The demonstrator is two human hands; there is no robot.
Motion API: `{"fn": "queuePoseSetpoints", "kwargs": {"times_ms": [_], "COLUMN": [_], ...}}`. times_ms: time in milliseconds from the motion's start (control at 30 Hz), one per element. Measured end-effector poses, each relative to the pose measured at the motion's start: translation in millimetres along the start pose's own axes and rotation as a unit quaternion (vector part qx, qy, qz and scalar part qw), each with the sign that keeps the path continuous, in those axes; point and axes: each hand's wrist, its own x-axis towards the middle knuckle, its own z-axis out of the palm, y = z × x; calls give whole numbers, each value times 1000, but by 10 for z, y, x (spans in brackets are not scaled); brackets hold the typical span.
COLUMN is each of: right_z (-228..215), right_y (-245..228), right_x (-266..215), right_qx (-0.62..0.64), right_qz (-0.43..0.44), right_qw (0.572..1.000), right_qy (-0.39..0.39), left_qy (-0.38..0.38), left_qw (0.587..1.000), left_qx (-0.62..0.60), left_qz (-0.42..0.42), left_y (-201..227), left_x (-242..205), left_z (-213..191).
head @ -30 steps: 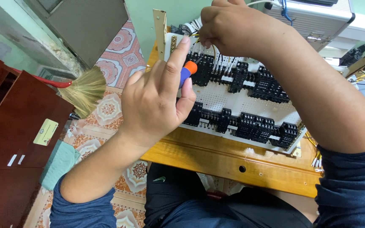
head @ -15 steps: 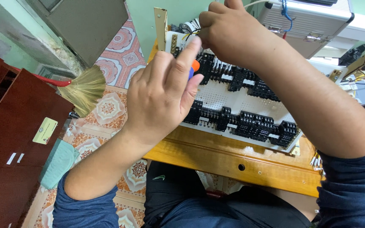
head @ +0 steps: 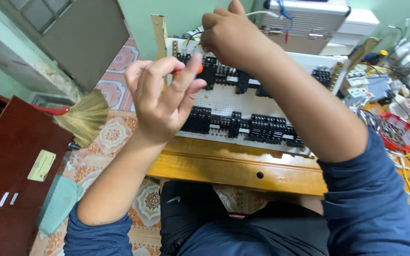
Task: The person uses a screwdriver to tighten screws on a white electrical board mounted on a wooden table. They insert various colored wires into the terminal blocks and secure them by turning the screws.
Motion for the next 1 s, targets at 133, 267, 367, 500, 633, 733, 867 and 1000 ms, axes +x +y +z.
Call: {"fn": "queuePoseSetpoints", "kwargs": {"times_ms": [133,267,367,500,633,733,867,1000], "right_z": [168,201,264,292,217,203,220,180], "right_y": [18,21,29,41,28,17,14,4], "right_x": [-24,21,48,54,70,68,67,89], "right_qx": [32,29,13,9,24,27,14,18], "right_qz": [24,32,37,39,45,45,44,49], "right_qw": [998,999,999,999,999,999,999,999], "right_qy": [43,33,28,22,13,1,4,-12], "left_qy": [26,-45,-23,4,-23,-12,31,23], "left_qw": [999,999,1000,1000,999,1000,996,1000], "left_qx": [-28,-30,20,-13,-43,-1,81,10], "left_qz": [12,4,1,1,-1,10,-11,-10], "left_y": [23,87,95,87,96,95,106,108], "left_x": [-84,-94,-71,-73,-154,-180,-85,-92], "left_z": [63,56,55,58,76,93,74,79]}}
